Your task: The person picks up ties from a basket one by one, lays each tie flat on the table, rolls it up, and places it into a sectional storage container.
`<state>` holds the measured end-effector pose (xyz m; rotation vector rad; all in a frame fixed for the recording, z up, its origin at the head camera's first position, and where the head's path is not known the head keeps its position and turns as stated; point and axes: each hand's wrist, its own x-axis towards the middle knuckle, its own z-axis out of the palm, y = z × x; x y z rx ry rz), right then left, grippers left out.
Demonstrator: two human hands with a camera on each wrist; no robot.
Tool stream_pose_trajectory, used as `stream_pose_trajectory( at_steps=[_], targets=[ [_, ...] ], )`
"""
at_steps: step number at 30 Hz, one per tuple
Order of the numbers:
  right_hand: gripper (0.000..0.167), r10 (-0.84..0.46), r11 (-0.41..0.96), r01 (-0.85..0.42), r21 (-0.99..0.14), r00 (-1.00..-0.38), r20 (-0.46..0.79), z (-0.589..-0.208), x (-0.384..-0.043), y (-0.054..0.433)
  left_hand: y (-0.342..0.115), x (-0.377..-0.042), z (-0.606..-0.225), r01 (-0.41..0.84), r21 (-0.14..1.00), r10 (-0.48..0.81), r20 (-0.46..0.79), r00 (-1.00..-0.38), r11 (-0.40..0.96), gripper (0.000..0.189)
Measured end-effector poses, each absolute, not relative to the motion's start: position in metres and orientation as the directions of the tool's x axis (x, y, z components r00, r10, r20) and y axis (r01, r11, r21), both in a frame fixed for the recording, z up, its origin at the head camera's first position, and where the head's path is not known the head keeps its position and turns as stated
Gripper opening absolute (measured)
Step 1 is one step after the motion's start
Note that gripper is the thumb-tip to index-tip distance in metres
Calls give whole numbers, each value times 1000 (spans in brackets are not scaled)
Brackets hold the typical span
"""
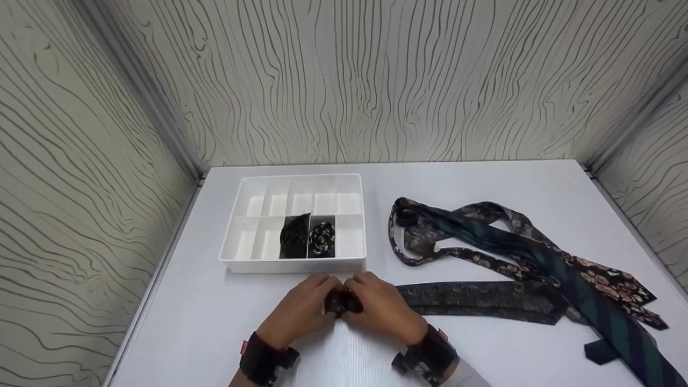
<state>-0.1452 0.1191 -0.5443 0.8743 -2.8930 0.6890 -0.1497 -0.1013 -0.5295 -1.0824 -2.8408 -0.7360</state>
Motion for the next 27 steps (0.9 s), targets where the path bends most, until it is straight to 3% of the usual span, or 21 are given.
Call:
stream_pose_trajectory(
  at_steps=[8, 12, 22, 27],
  targets=[
    [43, -510, 743, -516, -426, -849, 139, -548, -144, 121, -96, -149, -528, 683, 309, 639, 243, -730, 662, 29],
    [34, -516, 727, -526, -441, -842, 155, -548, -146, 123, -92, -148, -526, 683, 328, 643, 237, -728, 652, 28],
    [38, -511, 733, -503, -457, -851, 118, -547, -149, 130, -87, -149, -527, 704, 313, 658, 255, -709, 637, 28],
    [39, -501, 719, -456, -524, -863, 64, -546, -150, 131, -84, -152, -531, 727, 260, 662, 302, -686, 635, 23]
  ],
)
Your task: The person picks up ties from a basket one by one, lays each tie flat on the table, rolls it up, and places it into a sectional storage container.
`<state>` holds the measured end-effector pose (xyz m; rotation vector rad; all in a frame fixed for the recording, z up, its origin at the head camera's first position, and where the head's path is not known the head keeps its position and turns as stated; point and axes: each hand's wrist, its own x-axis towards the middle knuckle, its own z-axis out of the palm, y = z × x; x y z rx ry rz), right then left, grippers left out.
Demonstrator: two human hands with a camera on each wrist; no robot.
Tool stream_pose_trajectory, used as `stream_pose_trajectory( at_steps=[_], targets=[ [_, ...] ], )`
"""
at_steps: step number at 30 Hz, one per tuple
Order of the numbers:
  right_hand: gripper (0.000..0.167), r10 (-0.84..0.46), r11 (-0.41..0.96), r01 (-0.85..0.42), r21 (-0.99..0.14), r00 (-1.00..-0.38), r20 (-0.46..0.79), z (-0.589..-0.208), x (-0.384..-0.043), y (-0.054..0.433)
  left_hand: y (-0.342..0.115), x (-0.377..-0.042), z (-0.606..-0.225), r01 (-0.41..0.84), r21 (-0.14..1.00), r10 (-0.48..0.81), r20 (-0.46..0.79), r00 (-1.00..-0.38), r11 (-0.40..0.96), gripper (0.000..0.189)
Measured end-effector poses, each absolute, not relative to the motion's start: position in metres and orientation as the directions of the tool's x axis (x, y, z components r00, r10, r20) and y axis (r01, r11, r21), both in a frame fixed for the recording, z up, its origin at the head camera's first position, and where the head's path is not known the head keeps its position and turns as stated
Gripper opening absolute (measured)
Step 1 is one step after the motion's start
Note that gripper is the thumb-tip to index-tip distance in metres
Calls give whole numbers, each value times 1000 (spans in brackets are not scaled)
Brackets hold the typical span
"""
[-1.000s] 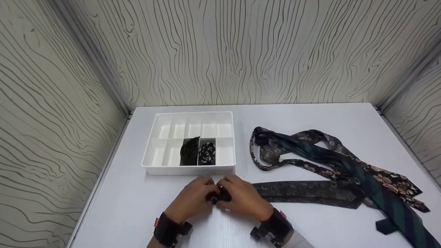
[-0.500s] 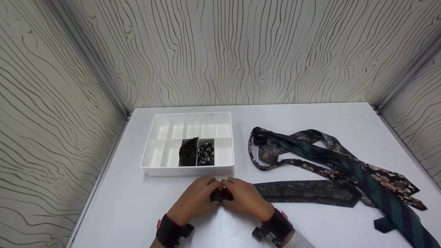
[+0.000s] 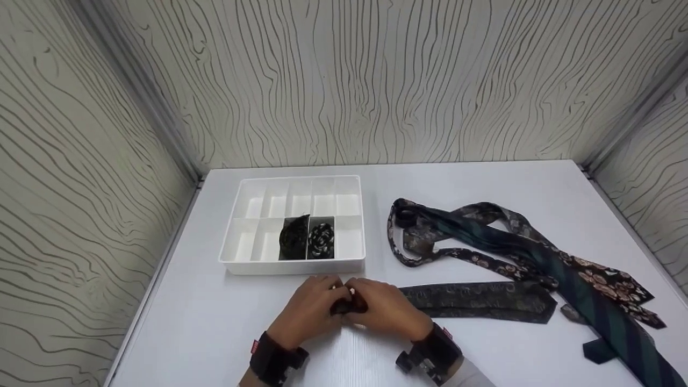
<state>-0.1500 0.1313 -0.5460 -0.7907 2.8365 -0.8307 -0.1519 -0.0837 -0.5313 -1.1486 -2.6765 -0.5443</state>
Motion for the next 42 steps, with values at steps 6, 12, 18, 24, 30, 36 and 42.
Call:
stream_pose_trajectory(
  at_steps=[6, 12, 18, 24, 30, 36, 42],
  targets=[
    [38, -499, 731, -470, -495, -863, 83, -544, -149, 133, -83, -152, -531, 712, 275, 642, 308, -702, 646, 30],
    [37, -498, 727, -446, -522, -866, 46, -542, -151, 136, -81, -151, -528, 723, 260, 654, 311, -690, 640, 29],
    [40, -505, 733, -449, -511, -863, 35, -543, -150, 138, -81, -150, -526, 716, 247, 661, 277, -697, 653, 28],
    [41, -527, 730, -490, -476, -848, 64, -544, -148, 138, -80, -150, -526, 722, 251, 664, 284, -692, 645, 29],
    [60, -511, 742, -450, -496, -859, 15, -542, -145, 141, -80, -151, -527, 735, 237, 682, 274, -678, 636, 26],
    [47, -521, 729, -480, -488, -851, 58, -543, -145, 140, -79, -150, -525, 714, 270, 680, 221, -699, 645, 30],
    [51, -514, 738, -470, -484, -856, 48, -544, -143, 143, -80, -148, -525, 721, 276, 692, 211, -690, 635, 33]
  ],
)
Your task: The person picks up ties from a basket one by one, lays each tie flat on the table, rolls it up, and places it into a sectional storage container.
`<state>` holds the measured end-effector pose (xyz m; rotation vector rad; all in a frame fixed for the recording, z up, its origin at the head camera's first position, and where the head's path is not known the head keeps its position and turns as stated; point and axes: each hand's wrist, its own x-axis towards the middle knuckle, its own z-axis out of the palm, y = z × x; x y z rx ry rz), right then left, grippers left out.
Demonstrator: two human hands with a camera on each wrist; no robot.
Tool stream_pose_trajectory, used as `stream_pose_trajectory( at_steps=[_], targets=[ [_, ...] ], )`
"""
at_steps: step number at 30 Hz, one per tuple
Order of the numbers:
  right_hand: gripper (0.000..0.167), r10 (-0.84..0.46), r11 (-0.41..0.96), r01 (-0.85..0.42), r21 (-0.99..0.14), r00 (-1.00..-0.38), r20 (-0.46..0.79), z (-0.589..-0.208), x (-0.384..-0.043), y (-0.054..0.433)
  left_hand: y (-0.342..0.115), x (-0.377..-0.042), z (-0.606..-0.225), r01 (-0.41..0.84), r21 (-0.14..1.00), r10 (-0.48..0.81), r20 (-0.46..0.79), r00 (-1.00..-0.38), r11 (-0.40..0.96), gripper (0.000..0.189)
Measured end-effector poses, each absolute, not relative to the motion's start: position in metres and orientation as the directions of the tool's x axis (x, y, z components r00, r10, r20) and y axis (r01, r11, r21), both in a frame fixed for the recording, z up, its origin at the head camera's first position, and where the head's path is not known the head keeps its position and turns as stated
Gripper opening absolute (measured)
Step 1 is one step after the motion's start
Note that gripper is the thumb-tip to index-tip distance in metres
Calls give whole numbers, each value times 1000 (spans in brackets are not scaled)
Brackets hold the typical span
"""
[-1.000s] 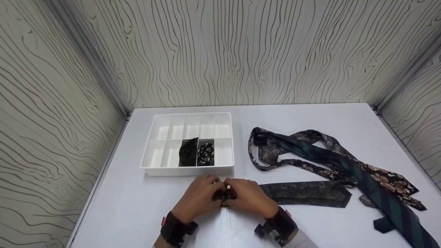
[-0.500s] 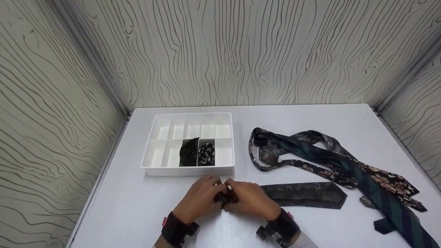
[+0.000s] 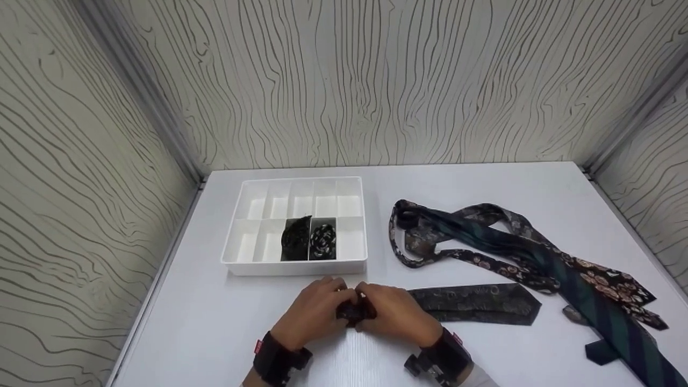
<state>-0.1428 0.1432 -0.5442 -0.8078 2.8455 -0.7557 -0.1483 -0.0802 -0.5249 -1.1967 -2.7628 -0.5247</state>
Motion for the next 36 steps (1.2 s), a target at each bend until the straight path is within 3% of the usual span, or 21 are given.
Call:
stream_pose_trajectory(
  at_steps=[3, 10, 17, 25, 32, 36],
  targets=[
    [58, -520, 722, -459, -518, -854, 33, -542, -141, 144, -79, -149, -523, 720, 269, 694, 201, -691, 639, 31],
    [41, -534, 723, -504, -472, -842, 79, -541, -138, 141, -80, -149, -524, 706, 289, 687, 184, -703, 646, 37],
    [51, -536, 730, -497, -468, -842, 58, -536, -137, 144, -79, -150, -522, 715, 291, 691, 199, -695, 636, 33],
    [38, -547, 723, -553, -413, -824, 147, -538, -135, 143, -75, -147, -523, 734, 240, 693, 244, -679, 635, 37],
    [50, -513, 736, -499, -458, -852, 105, -541, -131, 147, -73, -145, -522, 743, 223, 704, 236, -670, 631, 27],
    [43, -520, 730, -504, -461, -848, 103, -541, -130, 148, -68, -144, -522, 747, 218, 711, 230, -665, 628, 28]
  ],
)
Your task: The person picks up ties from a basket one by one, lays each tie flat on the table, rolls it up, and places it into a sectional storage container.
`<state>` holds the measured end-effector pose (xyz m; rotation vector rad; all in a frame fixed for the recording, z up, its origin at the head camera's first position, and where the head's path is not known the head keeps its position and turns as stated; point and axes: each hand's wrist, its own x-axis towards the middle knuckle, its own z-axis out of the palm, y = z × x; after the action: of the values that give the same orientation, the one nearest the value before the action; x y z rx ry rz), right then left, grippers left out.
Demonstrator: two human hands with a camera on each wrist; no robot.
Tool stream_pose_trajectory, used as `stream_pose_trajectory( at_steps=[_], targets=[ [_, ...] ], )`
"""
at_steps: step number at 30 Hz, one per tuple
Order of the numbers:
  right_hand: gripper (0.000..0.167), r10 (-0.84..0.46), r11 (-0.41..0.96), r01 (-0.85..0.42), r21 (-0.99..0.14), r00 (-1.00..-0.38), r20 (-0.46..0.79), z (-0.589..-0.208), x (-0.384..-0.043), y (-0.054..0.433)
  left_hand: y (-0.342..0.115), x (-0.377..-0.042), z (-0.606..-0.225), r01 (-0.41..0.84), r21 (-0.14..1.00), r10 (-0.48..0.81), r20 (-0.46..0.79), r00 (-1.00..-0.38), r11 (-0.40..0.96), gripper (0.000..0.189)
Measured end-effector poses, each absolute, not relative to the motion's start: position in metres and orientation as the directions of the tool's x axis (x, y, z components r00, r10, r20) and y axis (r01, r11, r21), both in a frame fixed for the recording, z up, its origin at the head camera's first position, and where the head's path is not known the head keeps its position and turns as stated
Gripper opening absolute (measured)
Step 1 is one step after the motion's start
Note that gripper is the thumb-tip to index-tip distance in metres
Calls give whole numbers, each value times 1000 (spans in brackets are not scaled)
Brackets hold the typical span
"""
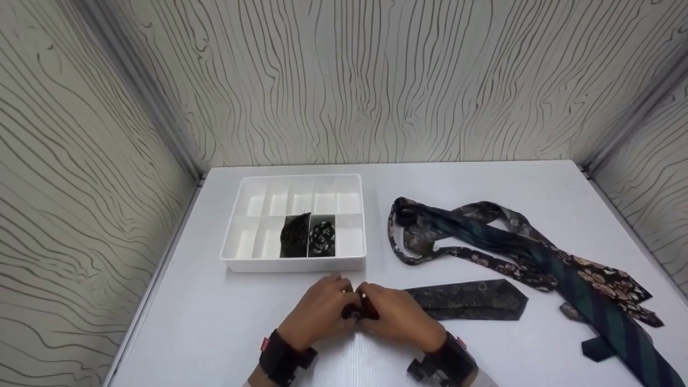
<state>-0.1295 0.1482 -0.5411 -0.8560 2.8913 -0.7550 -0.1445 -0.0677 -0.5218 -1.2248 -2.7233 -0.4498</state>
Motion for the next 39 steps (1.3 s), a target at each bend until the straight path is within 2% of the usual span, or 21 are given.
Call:
stream_pose_trajectory(
  at_steps=[5, 9, 15, 19, 25, 31, 35, 39],
  targets=[
    [42, -529, 732, -533, -425, -837, 138, -543, -128, 150, -67, -142, -524, 749, 189, 707, 250, -662, 634, 41],
    [42, -513, 734, -493, -468, -853, 94, -543, -129, 151, -68, -142, -526, 757, 168, 706, 280, -651, 632, 35],
    [44, -511, 755, -508, -415, -852, 114, -543, -130, 150, -67, -143, -525, 750, 197, 697, 281, -660, 631, 39],
    [44, -507, 746, -498, -442, -855, 107, -541, -131, 149, -67, -143, -526, 752, 200, 700, 275, -659, 629, 33],
    [45, -514, 759, -511, -404, -850, 111, -540, -131, 150, -68, -142, -524, 733, 241, 690, 247, -680, 636, 40],
    [51, -513, 748, -477, -460, -857, 55, -537, -132, 152, -67, -142, -523, 752, 214, 698, 279, -659, 624, 33],
    [49, -525, 746, -486, -456, -850, 48, -537, -133, 153, -65, -141, -524, 749, 240, 701, 264, -663, 618, 34],
    [55, -490, 753, -428, -499, -871, 7, -536, -133, 156, -63, -140, -527, 742, 253, 704, 236, -669, 621, 32]
  ],
)
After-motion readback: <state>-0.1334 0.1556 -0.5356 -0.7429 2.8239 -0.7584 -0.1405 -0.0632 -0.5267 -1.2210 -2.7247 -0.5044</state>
